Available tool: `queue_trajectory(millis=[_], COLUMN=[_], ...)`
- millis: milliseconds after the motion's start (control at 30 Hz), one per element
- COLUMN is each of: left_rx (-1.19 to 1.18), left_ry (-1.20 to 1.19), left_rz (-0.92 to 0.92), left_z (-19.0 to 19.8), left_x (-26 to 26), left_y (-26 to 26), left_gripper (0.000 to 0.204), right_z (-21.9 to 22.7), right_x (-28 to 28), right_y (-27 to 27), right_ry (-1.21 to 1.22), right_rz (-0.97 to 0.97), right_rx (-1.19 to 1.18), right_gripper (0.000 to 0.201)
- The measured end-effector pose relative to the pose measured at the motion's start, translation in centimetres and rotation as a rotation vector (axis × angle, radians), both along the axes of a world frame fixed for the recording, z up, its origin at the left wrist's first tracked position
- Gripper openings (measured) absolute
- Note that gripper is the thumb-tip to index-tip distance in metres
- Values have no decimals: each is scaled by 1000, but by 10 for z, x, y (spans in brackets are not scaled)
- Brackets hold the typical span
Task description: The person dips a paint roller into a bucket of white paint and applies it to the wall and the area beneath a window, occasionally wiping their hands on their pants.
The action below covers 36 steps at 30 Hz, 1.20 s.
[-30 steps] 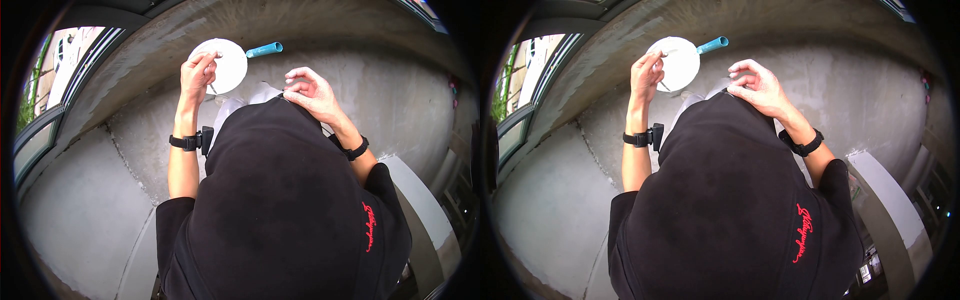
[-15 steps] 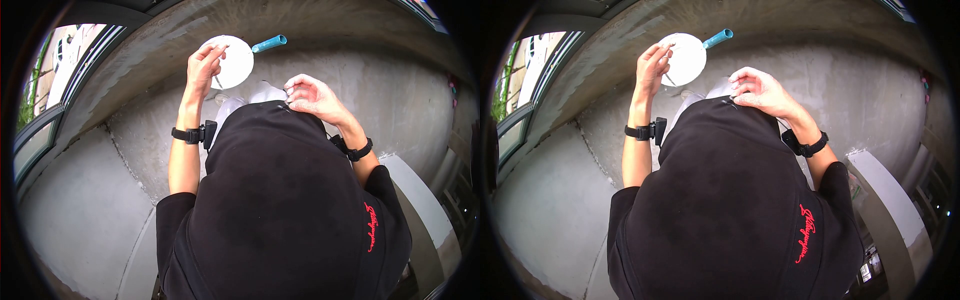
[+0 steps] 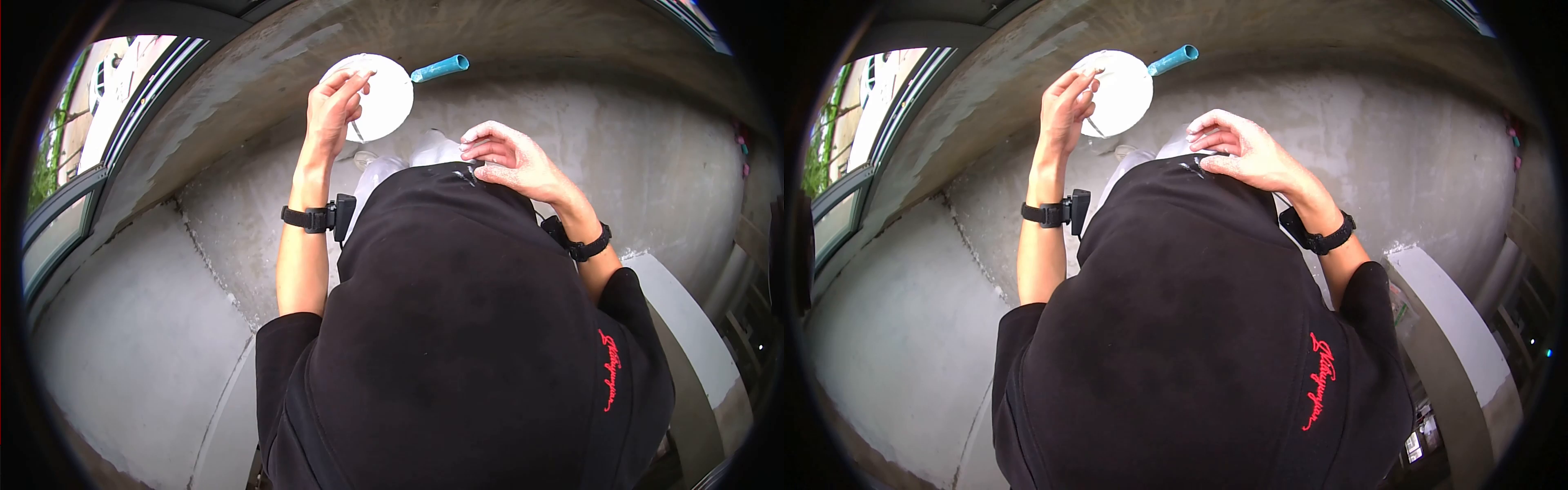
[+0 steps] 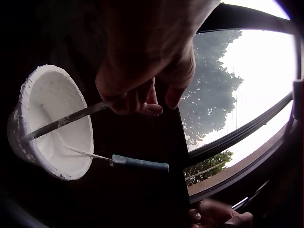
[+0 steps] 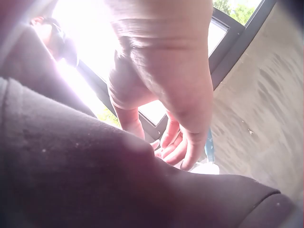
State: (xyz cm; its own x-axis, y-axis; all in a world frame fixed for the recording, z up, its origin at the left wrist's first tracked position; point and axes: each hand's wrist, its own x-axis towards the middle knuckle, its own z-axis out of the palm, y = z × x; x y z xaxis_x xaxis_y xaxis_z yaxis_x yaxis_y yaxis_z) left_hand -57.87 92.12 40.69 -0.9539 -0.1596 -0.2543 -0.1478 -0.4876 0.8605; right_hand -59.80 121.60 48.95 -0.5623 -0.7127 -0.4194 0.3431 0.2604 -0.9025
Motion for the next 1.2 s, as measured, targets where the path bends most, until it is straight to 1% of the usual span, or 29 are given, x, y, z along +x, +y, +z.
queue_trajectory(millis=[67,167,367,700,800,1000,1200], left_rx=[-1,-9,10,6,0,-2,-10], left_ry=[0,-13,-2,-21,-28,-23,-30], left_rz=[3,-1,3,-8,-9,-15,-12], left_z=[1,-2,-3,-3,-5,-4,-4], left_x=[-1,-2,-2,-3,-2,-4,-4], left_y=[0,-1,-2,-2,-1,0,0], left_gripper=[24,24,23,24,24,24,22], right_z=[3,2,-6,-6,-4,-3,1], right_x=[-2,-3,-2,1,1,2,4], right_y=[-1,-2,-3,-6,-7,-5,-8], right_ry=[48,55,26,19,51,126,264], right_rz=[56,92,52,49,34,71,150], right_rx=[48,77,12,-2,-19,-32,-6], right_gripper=[40,39,39,39,39,39,34])
